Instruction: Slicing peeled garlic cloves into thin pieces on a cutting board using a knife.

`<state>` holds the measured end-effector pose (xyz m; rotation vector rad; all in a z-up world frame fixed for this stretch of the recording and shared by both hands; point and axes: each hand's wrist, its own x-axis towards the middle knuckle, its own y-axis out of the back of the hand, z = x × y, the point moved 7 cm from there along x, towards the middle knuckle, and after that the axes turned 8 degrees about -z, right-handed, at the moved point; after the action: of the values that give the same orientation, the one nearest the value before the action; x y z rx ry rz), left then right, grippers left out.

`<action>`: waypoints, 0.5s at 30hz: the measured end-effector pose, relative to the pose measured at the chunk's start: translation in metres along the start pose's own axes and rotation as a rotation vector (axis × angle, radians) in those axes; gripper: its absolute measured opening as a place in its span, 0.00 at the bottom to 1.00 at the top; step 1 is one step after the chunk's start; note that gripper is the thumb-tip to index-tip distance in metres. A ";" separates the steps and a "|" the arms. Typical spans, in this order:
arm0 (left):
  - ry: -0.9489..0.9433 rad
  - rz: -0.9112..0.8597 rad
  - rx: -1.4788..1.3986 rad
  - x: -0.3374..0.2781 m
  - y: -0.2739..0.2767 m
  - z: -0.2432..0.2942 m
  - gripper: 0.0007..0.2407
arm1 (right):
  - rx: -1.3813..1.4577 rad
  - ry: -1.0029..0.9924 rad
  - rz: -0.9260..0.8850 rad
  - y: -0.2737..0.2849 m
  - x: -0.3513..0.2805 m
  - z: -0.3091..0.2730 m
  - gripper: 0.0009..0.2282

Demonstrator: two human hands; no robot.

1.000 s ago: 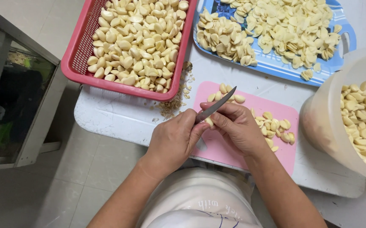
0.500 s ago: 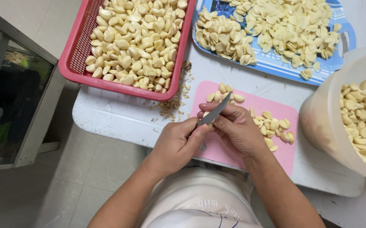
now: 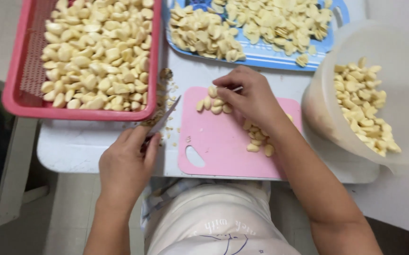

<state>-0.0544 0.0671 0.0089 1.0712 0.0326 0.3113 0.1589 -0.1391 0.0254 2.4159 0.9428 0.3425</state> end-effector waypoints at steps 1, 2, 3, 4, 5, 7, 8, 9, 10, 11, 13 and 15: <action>-0.013 -0.006 -0.004 0.001 0.001 0.005 0.07 | -0.004 -0.008 0.012 0.002 0.002 0.001 0.08; 0.005 -0.029 -0.003 0.002 0.000 0.007 0.06 | -0.043 -0.005 -0.018 0.000 0.004 0.000 0.07; 0.028 -0.053 0.001 0.002 0.001 0.008 0.06 | -0.078 -0.001 -0.054 -0.004 0.008 -0.001 0.07; 0.021 -0.059 -0.001 0.002 0.000 0.009 0.06 | -0.077 -0.007 -0.048 0.000 0.008 0.001 0.07; 0.028 -0.055 0.004 0.002 0.000 0.008 0.06 | -0.125 0.025 -0.078 0.000 0.010 0.000 0.07; 0.030 -0.054 0.009 -0.001 -0.006 0.003 0.06 | -0.172 0.055 -0.105 0.008 0.008 -0.008 0.07; 0.032 -0.052 0.022 -0.003 -0.011 -0.002 0.05 | -0.181 -0.003 -0.142 0.013 0.005 -0.011 0.10; 0.037 -0.050 0.035 -0.006 -0.016 -0.008 0.04 | -0.188 -0.059 -0.182 0.018 0.003 -0.013 0.13; 0.035 -0.052 0.035 -0.006 -0.015 -0.008 0.04 | -0.187 -0.061 -0.181 0.026 -0.004 -0.013 0.13; 0.026 -0.033 0.011 -0.007 -0.013 -0.008 0.08 | -0.234 -0.063 -0.140 0.035 -0.010 -0.013 0.11; 0.017 -0.016 -0.012 -0.008 -0.011 -0.009 0.14 | -0.279 -0.067 -0.100 0.046 -0.021 -0.023 0.09; 0.007 0.008 -0.035 -0.008 -0.010 -0.008 0.15 | -0.284 -0.466 -0.203 0.044 -0.039 -0.017 0.10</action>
<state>-0.0609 0.0680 -0.0044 1.0355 0.0286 0.3221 0.1481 -0.1865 0.0620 1.9932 0.8479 -0.1498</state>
